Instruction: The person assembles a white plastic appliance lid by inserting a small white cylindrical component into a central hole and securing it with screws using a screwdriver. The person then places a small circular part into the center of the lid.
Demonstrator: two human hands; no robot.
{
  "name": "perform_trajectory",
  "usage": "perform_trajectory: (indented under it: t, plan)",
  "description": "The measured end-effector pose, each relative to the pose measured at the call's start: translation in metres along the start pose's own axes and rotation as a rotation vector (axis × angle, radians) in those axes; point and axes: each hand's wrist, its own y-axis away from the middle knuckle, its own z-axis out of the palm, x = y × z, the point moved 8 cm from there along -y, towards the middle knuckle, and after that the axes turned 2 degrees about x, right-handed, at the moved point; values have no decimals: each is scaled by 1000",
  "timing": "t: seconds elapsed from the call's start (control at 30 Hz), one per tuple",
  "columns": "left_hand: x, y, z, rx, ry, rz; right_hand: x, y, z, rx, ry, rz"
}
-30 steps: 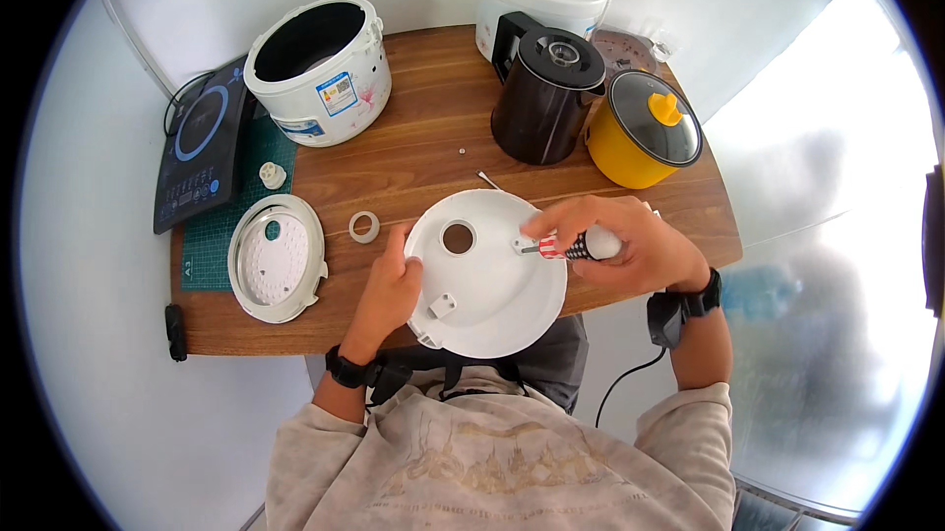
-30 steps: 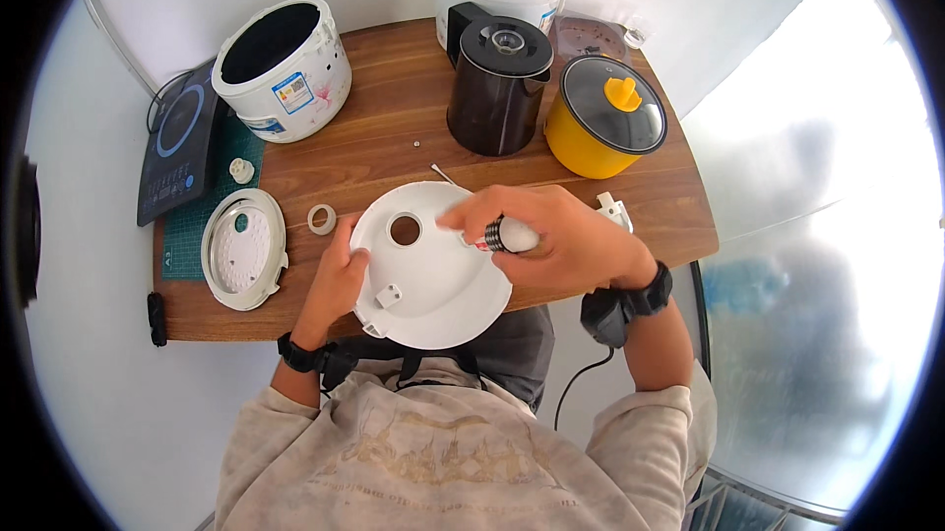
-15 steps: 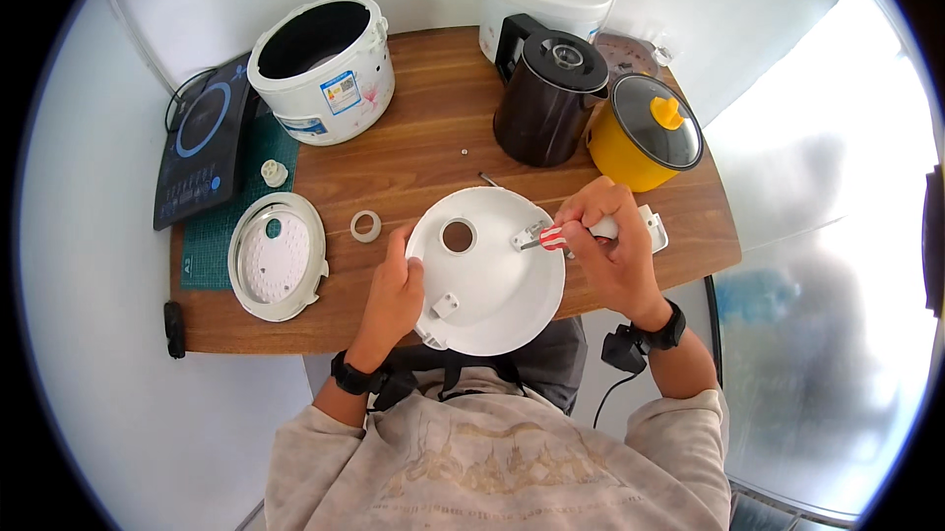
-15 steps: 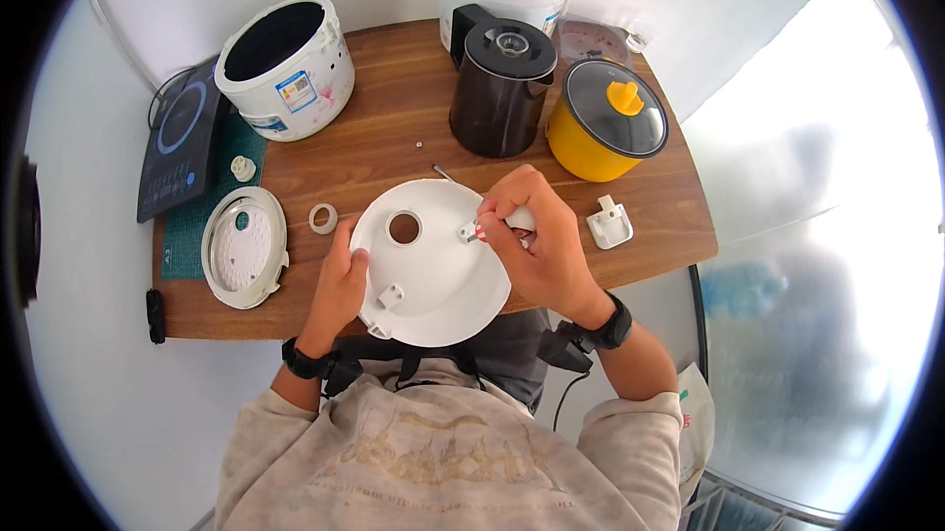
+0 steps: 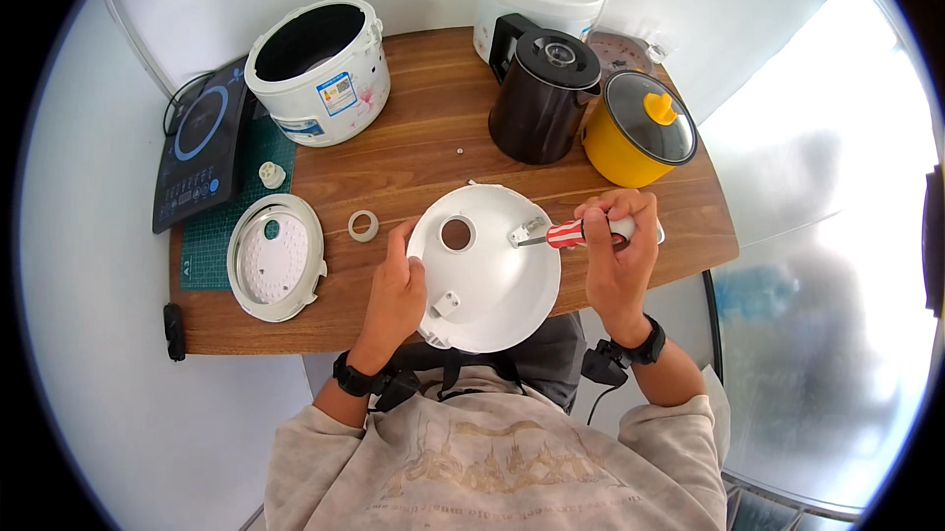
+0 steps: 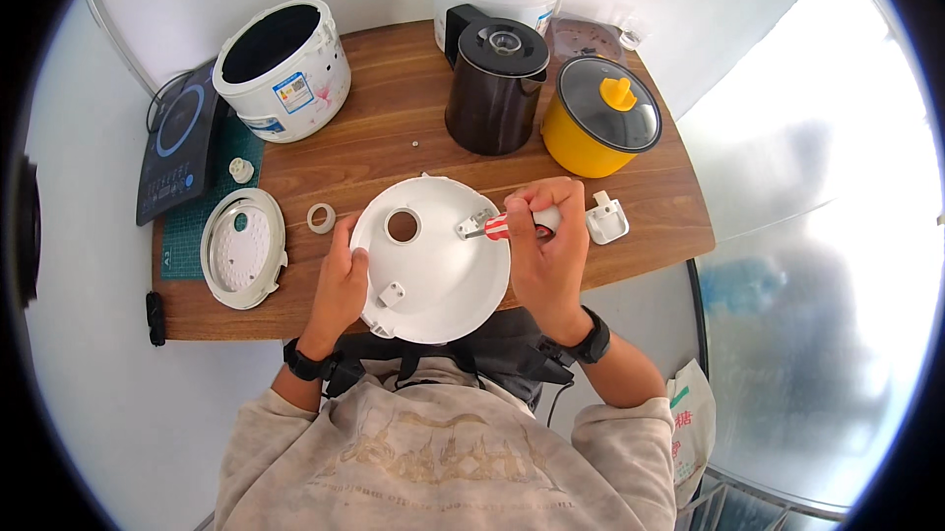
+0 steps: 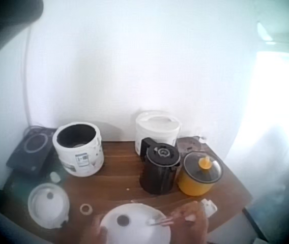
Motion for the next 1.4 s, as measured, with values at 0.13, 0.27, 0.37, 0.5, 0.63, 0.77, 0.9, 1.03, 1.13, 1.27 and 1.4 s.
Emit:
perform_trajectory:
  t: [0.13,0.27,0.37,0.5,0.63,0.77,0.9,1.03,1.13,1.27,1.4]
  plan:
    - [0,-1,-1,-6,17,-8,1,-3,5,-92,56,-53]
    - [-8,-1,-4,-22,26,-46,-8,-6,13,-162,2,-64]
    - [-20,-1,-9,-3,43,-67,-20,-5,12,-151,-129,-74]
    - [-40,1,-23,22,171,-147,-53,-10,-7,-111,-200,-171]
    - [-51,4,-35,95,318,-207,-58,-15,-39,-106,-198,-133]
    - [-53,3,-41,147,494,-277,-32,-6,-46,-176,46,39]
    - [-61,4,-38,197,570,-265,-2,14,-26,-343,460,37]
    - [-65,2,-37,189,583,-256,7,20,-21,-407,463,18]
    - [-66,2,-39,185,604,-285,-6,14,-27,-385,492,-51]
    - [-62,2,-43,211,604,-304,-32,-2,-57,-229,461,-26]
    - [-58,2,-43,254,634,-320,-51,-15,-77,-59,471,-28]
